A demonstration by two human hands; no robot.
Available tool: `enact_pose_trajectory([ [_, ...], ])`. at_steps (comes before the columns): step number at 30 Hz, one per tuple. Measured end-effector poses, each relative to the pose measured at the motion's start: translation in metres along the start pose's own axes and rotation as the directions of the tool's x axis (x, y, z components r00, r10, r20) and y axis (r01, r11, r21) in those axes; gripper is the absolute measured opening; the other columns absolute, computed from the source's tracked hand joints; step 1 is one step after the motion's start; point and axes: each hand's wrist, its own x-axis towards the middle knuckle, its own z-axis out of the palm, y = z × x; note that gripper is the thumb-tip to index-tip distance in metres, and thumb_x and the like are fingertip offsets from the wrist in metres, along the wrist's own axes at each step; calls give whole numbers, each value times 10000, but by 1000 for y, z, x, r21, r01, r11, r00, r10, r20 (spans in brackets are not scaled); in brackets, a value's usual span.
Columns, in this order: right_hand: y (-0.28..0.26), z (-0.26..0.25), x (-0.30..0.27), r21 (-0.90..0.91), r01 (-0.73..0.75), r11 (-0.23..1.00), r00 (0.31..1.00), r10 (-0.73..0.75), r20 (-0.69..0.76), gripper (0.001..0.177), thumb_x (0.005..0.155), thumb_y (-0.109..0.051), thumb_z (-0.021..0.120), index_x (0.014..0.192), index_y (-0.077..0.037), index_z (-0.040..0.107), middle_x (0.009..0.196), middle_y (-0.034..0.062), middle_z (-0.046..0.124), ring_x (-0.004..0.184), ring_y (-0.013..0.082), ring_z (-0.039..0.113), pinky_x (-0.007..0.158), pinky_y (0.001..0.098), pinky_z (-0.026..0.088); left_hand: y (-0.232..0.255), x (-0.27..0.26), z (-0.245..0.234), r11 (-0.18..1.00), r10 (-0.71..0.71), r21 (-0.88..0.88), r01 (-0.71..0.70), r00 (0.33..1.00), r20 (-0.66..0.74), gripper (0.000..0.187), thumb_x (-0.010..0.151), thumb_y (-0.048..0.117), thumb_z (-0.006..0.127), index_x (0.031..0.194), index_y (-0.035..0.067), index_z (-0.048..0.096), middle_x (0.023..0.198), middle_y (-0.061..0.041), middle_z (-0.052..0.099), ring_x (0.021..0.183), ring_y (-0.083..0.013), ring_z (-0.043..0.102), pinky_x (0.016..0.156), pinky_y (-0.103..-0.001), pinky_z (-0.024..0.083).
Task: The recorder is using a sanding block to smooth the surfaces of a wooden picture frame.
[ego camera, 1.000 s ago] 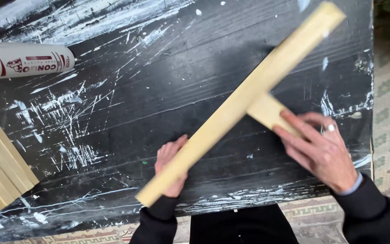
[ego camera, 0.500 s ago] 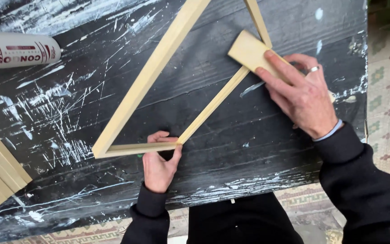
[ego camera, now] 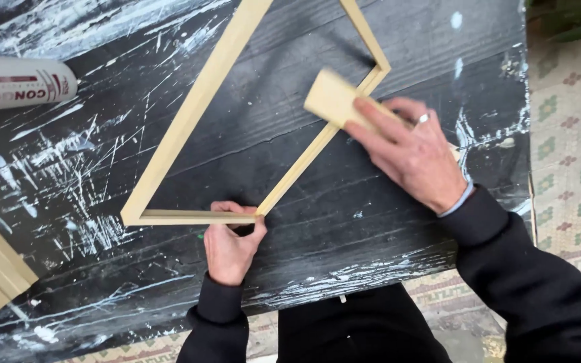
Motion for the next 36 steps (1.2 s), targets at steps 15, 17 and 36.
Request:
enact_pose_trajectory([
  [15, 7, -12, 10, -23, -41, 999, 999, 40, -33, 546, 905, -118, 795, 1429, -195, 662, 1569, 42, 565, 1254, 333, 543, 1053, 429, 465, -4, -3, 0, 997, -41, -71, 41, 999, -2, 331, 781, 85, 827, 946, 49, 542, 893, -69, 777, 805, -156, 767, 738, -296, 601],
  [17, 4, -16, 4, -12, -32, 999, 999, 32, -26, 547, 897, -121, 795, 1425, -184, 664, 1565, 45, 565, 1258, 335, 546, 1048, 436, 466, -1, -3, 2, 998, -42, -53, 42, 999, 8, 332, 777, 87, 830, 944, 47, 546, 891, -70, 777, 802, -154, 767, 733, -296, 600],
  [36, 0, -18, -23, 26, 3, 1000, 999, -5, 53, 534, 832, -155, 805, 1353, -172, 690, 1504, 71, 588, 1213, 326, 540, 1043, 435, 454, 0, -4, 6, 1000, 8, -17, -9, 999, -42, 363, 755, 119, 841, 905, 51, 518, 856, -69, 760, 797, -177, 742, 737, -326, 571],
])
